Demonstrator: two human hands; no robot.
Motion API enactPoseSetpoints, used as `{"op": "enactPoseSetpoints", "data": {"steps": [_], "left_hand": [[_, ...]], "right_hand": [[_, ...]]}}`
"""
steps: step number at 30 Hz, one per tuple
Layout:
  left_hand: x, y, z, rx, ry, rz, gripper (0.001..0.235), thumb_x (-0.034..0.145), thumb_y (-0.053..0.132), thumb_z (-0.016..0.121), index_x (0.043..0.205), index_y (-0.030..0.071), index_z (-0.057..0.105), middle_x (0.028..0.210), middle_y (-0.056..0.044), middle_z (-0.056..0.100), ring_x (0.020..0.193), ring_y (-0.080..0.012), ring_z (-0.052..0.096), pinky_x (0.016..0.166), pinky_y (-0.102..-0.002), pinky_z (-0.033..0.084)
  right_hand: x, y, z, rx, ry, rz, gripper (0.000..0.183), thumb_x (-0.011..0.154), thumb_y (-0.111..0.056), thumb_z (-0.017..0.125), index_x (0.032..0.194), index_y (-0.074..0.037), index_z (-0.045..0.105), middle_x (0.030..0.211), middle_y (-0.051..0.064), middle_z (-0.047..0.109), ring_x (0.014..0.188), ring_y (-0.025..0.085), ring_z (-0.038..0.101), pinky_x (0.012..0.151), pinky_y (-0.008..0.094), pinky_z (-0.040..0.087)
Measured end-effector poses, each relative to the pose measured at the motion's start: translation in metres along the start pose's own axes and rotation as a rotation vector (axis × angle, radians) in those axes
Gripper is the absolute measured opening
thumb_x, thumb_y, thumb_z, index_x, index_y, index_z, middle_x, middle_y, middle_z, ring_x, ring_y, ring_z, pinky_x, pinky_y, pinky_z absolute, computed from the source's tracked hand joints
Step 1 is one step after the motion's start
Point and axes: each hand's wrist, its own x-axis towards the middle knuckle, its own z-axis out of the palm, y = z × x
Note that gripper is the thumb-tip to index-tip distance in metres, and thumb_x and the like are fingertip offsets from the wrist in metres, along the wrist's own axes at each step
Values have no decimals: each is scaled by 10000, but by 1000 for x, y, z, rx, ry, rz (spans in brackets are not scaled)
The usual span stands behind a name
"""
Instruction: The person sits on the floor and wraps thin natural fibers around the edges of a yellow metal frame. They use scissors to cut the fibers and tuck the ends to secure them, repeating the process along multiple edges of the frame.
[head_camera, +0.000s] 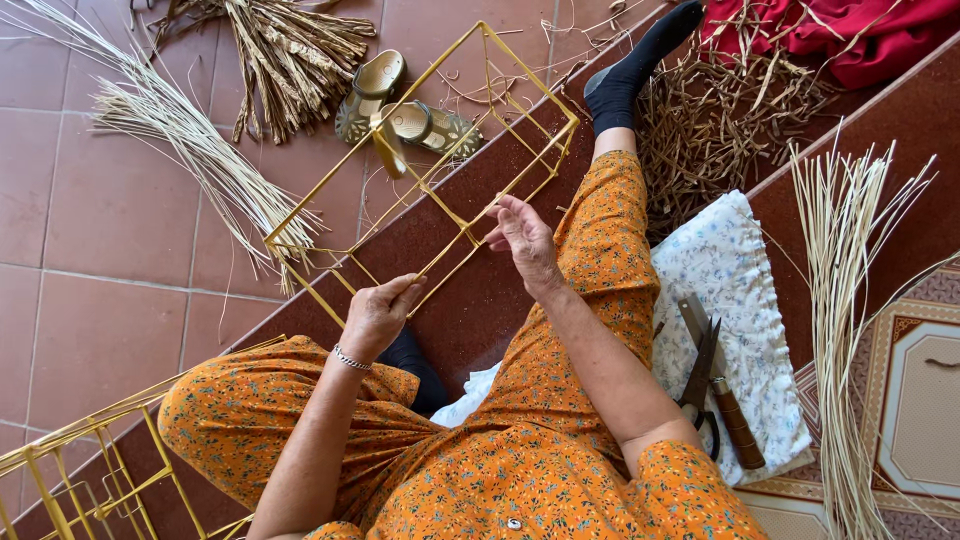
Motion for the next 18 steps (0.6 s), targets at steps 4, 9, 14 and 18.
{"op": "enactPoseSetpoints", "data": {"steps": [4,9,14,18], "left_hand": [[1,7,-15,262,21,-6,200,934,261,736,1071,136,809,956,-91,789,851,-203,744,783,-334,576],[2,15,-15,356,-16,1,377,867,209,742,1223,84,732,806,-93,731,768,-233,670,731,-378,545],[28,36,35,148,174,168,240,961,212,707,1133,46,730,860,-97,724,761,-218,698,707,-345,570],[45,32,47,178,338,318,142,999,207,698,959,81,751,917,-76,769,813,-227,739,701,-346,588]], "right_hand": [[2,2,20,195,-81,-10,292,981,-210,669,1230,-66,617,1032,73,769,796,92,712,705,256,624],[1,13,25,176,-35,-62,185,1003,-170,718,1117,-34,668,958,73,754,817,92,695,741,256,604],[-5,12,27,31,11,-65,162,1017,-172,668,1120,-50,695,926,34,724,800,72,681,746,242,603],[-9,6,24,84,-36,-60,197,1040,-168,637,1181,-45,698,967,36,718,852,70,669,794,237,580]]}}
